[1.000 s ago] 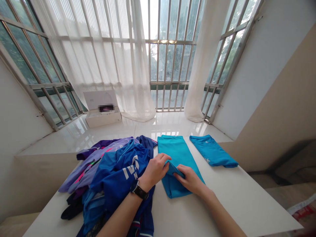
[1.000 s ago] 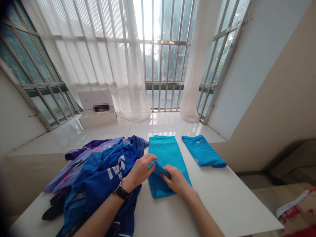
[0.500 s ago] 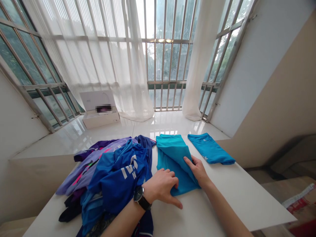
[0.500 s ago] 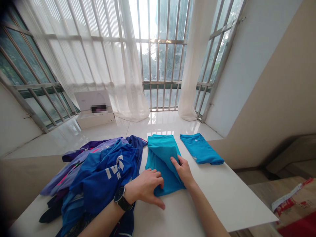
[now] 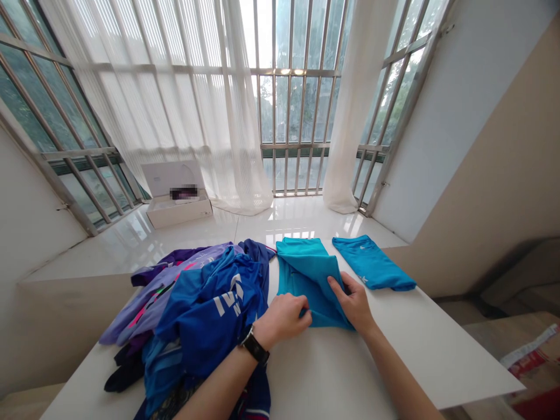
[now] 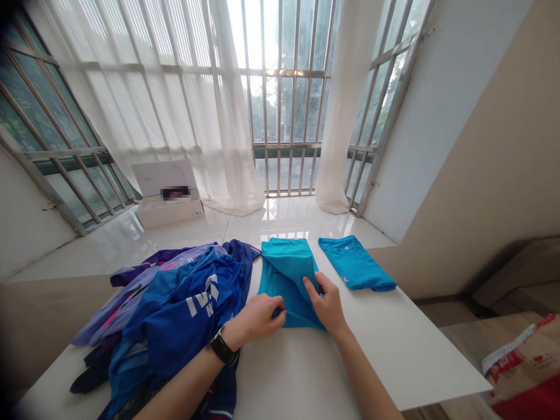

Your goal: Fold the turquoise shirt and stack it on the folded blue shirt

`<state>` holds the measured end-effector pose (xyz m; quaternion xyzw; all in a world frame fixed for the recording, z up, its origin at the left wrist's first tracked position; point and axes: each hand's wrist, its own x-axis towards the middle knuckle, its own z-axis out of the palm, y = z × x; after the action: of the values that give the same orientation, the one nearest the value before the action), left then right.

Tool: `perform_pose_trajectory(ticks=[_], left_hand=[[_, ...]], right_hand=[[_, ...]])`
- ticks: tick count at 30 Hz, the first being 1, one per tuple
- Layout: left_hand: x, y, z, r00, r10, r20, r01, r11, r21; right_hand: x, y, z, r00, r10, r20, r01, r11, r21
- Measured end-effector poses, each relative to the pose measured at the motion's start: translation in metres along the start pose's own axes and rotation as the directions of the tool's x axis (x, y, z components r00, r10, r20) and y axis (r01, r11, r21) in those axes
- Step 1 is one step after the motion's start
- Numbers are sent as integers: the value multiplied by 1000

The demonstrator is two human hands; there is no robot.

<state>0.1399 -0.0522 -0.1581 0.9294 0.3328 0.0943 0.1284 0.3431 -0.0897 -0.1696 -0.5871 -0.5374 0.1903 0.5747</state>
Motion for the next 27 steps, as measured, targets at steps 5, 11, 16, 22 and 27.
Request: perform_pose_trajectory(ticks=[5, 11, 16, 22, 27], left_hand=[[6, -9, 7, 991, -129, -36, 123, 983, -138], [8, -14, 13, 983, -177, -56, 158, 957, -245], [9, -17, 16, 980, -191, -63, 167, 947, -275], [6, -17, 7, 984, -177, 1, 171, 949, -266], [-4, -23, -18, 944, -323, 65, 319, 945, 74]], right_hand=[[-3, -6, 1, 984, -171, 57, 175, 982, -72], [-11, -7, 10, 908, -367, 203, 400, 903, -156], [-9, -7, 9, 908, -368, 202, 402, 900, -166], [-16, -7, 8, 870, -278, 406, 376, 908, -184], [-25, -10, 15, 742, -99, 663, 349, 901, -257]])
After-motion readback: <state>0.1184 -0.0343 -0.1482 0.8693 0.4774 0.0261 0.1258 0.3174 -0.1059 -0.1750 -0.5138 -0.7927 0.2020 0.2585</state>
